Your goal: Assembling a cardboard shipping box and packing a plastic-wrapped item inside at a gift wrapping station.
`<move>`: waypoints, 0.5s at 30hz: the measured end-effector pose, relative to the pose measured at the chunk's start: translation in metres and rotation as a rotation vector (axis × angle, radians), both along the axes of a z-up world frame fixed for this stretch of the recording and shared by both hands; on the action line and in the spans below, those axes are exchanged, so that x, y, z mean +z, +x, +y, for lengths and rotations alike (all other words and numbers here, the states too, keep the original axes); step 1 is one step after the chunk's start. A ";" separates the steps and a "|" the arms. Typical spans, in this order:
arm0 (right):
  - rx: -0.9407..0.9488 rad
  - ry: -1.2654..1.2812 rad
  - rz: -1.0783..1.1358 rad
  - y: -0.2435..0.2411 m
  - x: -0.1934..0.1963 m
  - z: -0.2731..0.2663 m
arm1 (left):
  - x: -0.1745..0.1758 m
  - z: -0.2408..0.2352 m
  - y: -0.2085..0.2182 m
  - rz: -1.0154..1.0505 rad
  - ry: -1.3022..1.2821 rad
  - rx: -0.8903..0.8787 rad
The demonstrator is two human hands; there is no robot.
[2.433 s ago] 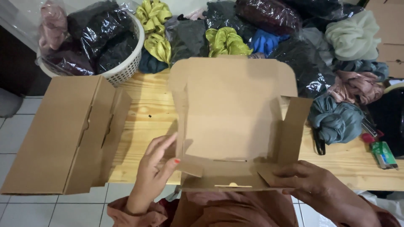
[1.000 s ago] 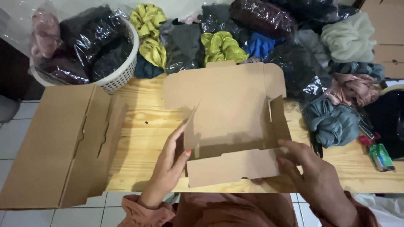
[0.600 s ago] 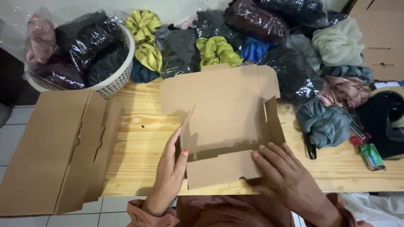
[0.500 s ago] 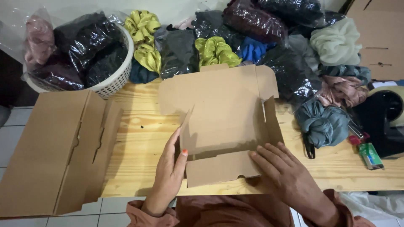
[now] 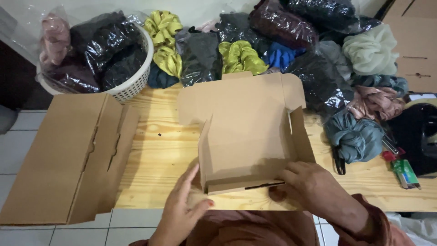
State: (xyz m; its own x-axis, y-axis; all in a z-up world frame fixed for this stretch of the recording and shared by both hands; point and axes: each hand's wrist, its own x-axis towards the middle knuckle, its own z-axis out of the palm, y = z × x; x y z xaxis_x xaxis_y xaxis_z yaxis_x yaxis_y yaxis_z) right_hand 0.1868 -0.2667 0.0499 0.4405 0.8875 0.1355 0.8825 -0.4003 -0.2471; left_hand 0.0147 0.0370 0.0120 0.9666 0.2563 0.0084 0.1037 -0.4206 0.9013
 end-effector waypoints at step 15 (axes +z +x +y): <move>0.000 -0.022 0.059 -0.009 -0.005 0.007 | 0.039 -0.015 0.023 -0.108 0.067 -0.219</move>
